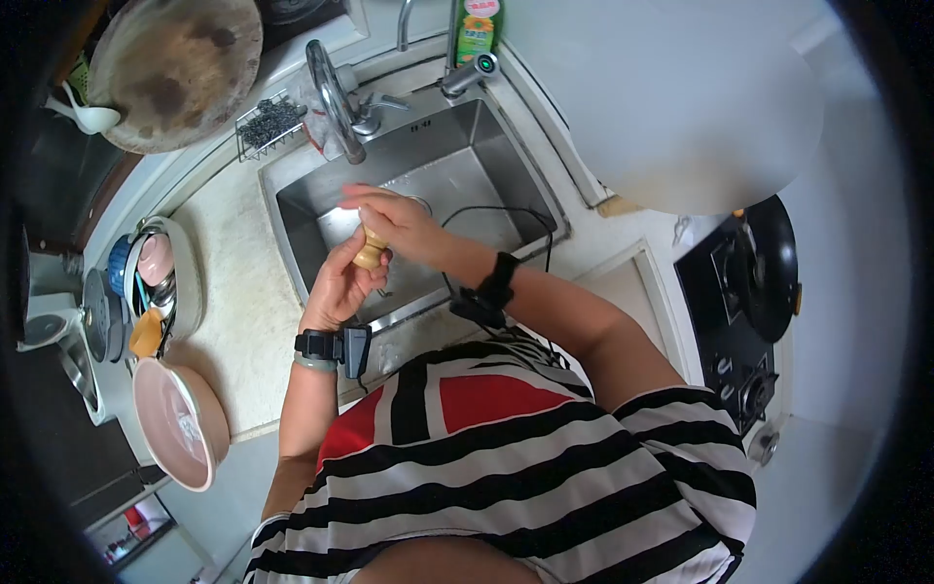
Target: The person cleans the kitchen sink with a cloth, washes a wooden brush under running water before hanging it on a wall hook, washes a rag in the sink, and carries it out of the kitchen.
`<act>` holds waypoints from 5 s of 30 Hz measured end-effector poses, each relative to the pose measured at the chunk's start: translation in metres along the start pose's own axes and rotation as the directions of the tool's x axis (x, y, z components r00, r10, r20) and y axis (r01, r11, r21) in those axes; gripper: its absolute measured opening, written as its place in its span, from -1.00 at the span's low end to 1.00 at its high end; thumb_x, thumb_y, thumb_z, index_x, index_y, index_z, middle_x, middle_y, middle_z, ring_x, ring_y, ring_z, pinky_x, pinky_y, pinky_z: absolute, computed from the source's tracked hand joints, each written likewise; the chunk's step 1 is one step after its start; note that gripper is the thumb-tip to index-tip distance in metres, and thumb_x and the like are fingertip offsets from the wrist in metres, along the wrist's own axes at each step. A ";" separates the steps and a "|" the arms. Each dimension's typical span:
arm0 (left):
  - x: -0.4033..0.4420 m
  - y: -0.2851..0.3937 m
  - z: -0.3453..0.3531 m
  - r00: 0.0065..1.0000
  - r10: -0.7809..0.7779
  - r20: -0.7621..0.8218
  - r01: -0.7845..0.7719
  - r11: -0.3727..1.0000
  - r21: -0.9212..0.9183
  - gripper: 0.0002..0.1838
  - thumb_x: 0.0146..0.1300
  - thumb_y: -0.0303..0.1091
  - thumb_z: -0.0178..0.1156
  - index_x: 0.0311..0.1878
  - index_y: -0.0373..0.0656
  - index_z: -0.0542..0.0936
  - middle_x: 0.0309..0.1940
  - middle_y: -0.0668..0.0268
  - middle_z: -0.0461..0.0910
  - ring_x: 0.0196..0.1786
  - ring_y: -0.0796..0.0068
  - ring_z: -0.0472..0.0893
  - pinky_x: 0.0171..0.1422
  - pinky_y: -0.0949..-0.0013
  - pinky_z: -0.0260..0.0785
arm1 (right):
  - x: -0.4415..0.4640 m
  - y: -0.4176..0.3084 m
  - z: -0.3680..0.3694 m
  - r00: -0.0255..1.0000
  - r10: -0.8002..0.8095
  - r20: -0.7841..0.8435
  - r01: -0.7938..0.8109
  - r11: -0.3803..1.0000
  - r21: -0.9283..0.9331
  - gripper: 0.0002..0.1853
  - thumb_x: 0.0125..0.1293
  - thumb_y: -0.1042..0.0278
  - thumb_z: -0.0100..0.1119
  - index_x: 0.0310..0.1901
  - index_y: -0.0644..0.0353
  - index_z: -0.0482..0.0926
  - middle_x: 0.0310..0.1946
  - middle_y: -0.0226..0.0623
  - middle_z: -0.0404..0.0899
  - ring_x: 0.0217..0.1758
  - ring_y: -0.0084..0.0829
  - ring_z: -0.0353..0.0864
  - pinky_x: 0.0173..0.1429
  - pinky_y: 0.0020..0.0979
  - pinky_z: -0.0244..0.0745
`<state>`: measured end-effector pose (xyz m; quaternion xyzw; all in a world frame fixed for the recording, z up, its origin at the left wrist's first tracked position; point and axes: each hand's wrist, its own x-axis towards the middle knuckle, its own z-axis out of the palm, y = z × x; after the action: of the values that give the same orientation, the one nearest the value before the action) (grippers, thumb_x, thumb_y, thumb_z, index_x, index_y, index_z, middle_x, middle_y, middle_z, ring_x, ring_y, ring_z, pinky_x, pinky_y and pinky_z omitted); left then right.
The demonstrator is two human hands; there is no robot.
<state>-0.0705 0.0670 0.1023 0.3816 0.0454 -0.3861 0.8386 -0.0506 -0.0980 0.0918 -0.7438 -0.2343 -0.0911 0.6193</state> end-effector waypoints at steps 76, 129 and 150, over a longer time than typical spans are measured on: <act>0.003 -0.016 0.062 0.780 0.618 -0.097 -0.302 0.508 0.806 -0.43 0.15 -0.21 0.37 0.09 -0.27 0.32 -0.29 0.23 0.51 -0.35 0.58 0.47 -0.31 0.50 0.35 | 0.005 -0.005 -0.028 0.744 0.668 0.024 -0.329 0.336 0.882 -0.70 0.32 0.16 0.19 -0.24 0.26 0.47 -0.34 -0.23 0.54 -0.30 -0.40 0.59 -0.17 -0.36 0.59; 0.012 0.000 0.031 0.941 -0.296 -0.166 0.287 0.955 -0.077 -0.67 0.41 -0.01 -0.11 -0.33 -0.04 0.41 -0.65 0.38 0.34 -0.76 0.72 0.21 -0.76 0.69 -0.04 | 0.013 -0.031 -0.015 0.952 -0.299 -0.059 0.297 0.954 -0.041 -0.87 0.23 0.36 0.18 -0.36 0.25 0.59 -0.39 -0.18 0.65 -0.26 -0.30 0.69 -0.16 -0.38 0.52; 0.021 0.003 0.028 0.943 -0.331 -0.006 0.330 0.941 -0.081 -0.90 0.30 -0.37 0.08 -0.34 -0.08 0.38 -0.63 0.43 0.30 -0.73 0.75 0.17 -0.73 0.70 -0.07 | 0.019 -0.021 -0.034 0.896 -0.411 0.168 0.431 0.896 -0.104 -0.66 0.23 0.27 0.21 -0.02 0.24 0.49 0.02 -0.09 0.53 0.16 -0.16 0.51 0.18 -0.30 0.44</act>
<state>-0.0598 0.0368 0.1158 0.3389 0.1321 -0.5156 0.7758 -0.0382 -0.1234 0.1253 -0.7211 -0.4266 -0.1861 0.5133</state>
